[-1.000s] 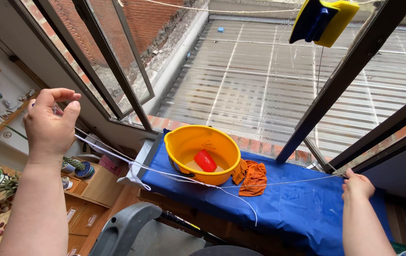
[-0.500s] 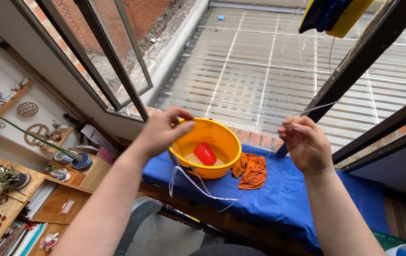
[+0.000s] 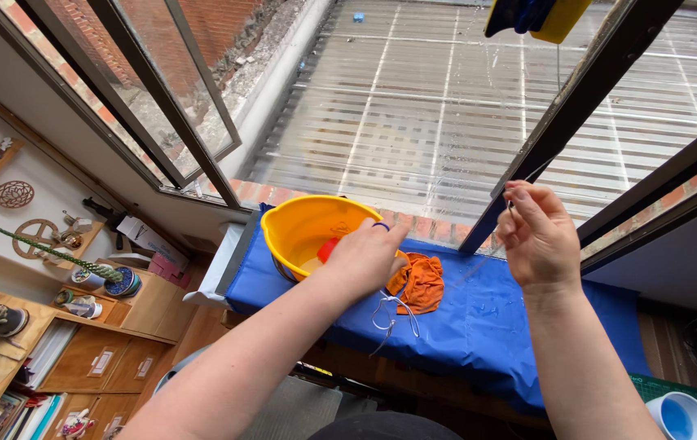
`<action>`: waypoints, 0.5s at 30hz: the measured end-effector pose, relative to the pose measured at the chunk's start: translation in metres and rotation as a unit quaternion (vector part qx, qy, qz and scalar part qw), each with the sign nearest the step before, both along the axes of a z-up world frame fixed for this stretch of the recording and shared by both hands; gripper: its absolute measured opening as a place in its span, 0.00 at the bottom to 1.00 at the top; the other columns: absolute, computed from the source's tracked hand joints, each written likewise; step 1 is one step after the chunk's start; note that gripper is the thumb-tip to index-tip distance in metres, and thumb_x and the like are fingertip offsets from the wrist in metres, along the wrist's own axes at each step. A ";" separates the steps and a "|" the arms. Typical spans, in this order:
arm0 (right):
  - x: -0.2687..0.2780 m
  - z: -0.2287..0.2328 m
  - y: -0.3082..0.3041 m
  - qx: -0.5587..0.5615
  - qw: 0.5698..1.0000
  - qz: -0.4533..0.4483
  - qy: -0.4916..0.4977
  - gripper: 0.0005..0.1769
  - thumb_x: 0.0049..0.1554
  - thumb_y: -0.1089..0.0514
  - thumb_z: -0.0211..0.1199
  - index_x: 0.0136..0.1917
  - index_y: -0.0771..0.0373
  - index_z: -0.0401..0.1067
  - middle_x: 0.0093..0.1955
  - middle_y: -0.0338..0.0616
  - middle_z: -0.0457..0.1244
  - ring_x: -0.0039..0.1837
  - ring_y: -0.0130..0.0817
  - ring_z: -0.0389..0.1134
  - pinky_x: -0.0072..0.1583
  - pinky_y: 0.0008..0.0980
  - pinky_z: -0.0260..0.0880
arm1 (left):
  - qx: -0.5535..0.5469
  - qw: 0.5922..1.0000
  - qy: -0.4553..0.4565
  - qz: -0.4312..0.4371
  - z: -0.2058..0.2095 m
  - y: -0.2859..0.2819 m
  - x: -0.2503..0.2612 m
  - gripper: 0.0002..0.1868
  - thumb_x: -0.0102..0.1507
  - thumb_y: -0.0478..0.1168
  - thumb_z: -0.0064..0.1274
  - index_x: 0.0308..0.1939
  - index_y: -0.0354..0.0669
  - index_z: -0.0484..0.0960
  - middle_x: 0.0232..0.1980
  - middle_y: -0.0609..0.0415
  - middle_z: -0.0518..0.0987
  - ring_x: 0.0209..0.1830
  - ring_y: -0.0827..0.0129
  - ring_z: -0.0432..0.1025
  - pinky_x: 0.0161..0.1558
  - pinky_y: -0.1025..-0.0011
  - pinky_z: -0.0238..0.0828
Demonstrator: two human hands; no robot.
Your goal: The person cleans the exterior surface of a large window using a magnetic window cleaner. They dip the cleaning tool into a bucket of water, attach it to the glass, and move it across the surface to scrub and wipe away dirt and soap suds.
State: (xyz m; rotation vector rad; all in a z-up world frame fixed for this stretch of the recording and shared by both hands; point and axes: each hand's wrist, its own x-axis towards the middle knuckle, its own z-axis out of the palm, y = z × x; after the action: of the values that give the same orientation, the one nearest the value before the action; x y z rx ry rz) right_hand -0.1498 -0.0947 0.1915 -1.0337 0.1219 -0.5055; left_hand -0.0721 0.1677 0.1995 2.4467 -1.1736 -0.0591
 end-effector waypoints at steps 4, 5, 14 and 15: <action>-0.014 -0.073 -0.072 -0.040 0.992 -0.093 0.080 0.05 0.66 0.60 0.63 0.53 0.63 0.72 0.50 0.41 0.66 0.38 0.25 0.62 0.38 0.22 0.58 | 0.132 0.989 -0.067 -0.015 0.016 0.022 0.012 0.22 0.54 0.38 0.63 0.50 0.39 0.77 0.62 0.43 0.71 0.59 0.45 0.69 0.49 0.56 0.76; -0.015 -0.095 -0.088 -0.049 0.986 -0.117 0.103 0.05 0.66 0.59 0.62 0.53 0.62 0.71 0.50 0.41 0.67 0.38 0.25 0.62 0.38 0.22 0.58 | 0.165 0.984 -0.070 -0.016 0.020 0.024 0.015 0.21 0.53 0.35 0.63 0.50 0.39 0.77 0.64 0.42 0.69 0.60 0.46 0.68 0.49 0.57 0.77; -0.014 -0.177 -0.077 -0.580 0.681 -0.198 0.400 0.36 0.48 0.51 0.79 0.64 0.66 0.68 0.66 0.59 0.58 0.61 0.54 0.65 0.61 0.45 0.67 | 0.122 0.992 -0.023 0.024 0.022 0.004 0.036 0.13 0.60 0.33 0.55 0.50 0.43 0.78 0.43 0.44 0.81 0.44 0.51 0.78 0.43 0.55 0.77; -0.015 -0.161 -0.049 -0.598 0.687 -0.202 0.360 0.34 0.50 0.52 0.77 0.63 0.66 0.68 0.65 0.58 0.60 0.64 0.51 0.65 0.64 0.44 0.67 | 0.072 0.991 0.096 0.066 0.024 -0.003 0.037 0.11 0.63 0.35 0.51 0.49 0.41 0.77 0.40 0.44 0.81 0.38 0.52 0.79 0.37 0.57 0.77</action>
State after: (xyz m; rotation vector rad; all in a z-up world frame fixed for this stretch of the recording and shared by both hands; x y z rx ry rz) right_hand -0.1646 -0.1436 0.0302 -2.5277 0.8230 -0.5339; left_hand -0.0353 0.1646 0.2239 2.5702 -0.9521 -0.3449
